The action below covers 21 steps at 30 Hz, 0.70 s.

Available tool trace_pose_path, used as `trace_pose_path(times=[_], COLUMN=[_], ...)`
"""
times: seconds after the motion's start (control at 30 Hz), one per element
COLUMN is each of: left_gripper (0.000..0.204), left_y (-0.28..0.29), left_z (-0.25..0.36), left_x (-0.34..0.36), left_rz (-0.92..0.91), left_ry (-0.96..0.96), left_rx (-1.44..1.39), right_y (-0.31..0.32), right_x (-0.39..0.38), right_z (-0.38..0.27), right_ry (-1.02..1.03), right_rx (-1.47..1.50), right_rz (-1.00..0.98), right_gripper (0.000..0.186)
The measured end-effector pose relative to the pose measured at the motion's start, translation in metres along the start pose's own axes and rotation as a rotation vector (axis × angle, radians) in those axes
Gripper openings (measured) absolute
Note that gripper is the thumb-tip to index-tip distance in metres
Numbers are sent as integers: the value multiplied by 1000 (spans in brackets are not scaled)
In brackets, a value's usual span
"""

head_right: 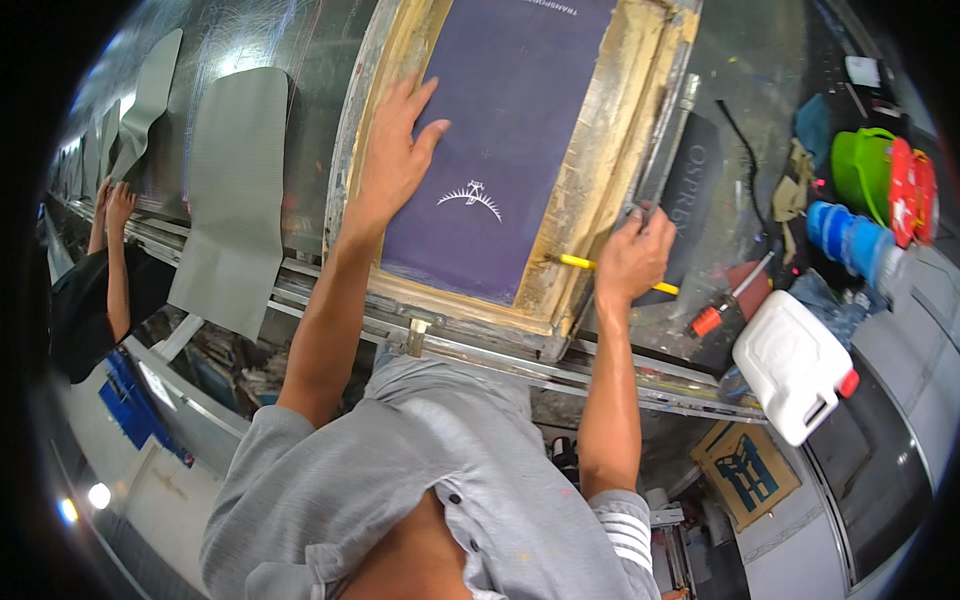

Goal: The person aligns a purple screen printing frame on a conveyor, secures it with clamps, and repeatedly pulls a squeegee across the mesh to transfer white ink onto fabric pieces below. The person adjusts the frame and squeegee position multiple times during the process.

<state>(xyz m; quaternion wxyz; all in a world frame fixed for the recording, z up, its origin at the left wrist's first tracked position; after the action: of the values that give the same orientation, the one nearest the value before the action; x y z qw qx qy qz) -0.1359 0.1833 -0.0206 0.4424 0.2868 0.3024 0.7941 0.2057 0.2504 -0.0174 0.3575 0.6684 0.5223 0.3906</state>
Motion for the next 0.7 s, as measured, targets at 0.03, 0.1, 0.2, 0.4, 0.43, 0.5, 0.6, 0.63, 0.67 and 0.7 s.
trace_pose_path(times=[0.03,0.1,0.2,0.4,0.43,0.5,0.6,0.63,0.67,0.7], left_gripper=[79,108,142,139,138,135,130,128,126,125], left_y=[-4,-19,-37,-45,-43,-41,-37,-36,-35,-34], left_z=[3,7,4,-6,-5,-4,-7,-10,-12,-12], left_x=[6,0,-39,-50,-48,-51,-58,-63,-68,-73], left_rz=[-109,-335,-510,-419,-412,-384,-328,-310,-292,-281], left_ry=[31,100,5,-14,-24,-50,-88,-78,-67,-54], left_rx=[96,277,348,213,216,217,188,169,150,154], right_y=[0,4,7,5,4,1,3,3,3,3], right_x=[1,2,4,7,8,10,9,9,8,7], right_z=[-2,-2,-5,-6,-6,-4,-4,-6,-5,-4], right_ry=[4,13,65,65,64,61,25,33,26,19], right_rx=[11,21,40,69,64,66,85,79,73,67], right_rz=[5,14,26,27,21,6,11,18,11,4], right_gripper=[20,19,19,18,17,17,17,17,18,18])
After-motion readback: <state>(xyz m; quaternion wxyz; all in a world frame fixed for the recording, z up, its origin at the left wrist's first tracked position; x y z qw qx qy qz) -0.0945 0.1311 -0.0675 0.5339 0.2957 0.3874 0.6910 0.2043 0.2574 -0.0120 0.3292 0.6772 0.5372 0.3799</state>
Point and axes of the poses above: each hand's wrist, its own x-axis towards the middle knuckle, its own y-axis out of the back of the hand, z = x × y, the point moved 8 cm from there along x, towards the middle knuckle, and after that the axes turned 6 degrees about z, right-handed, at the moved point
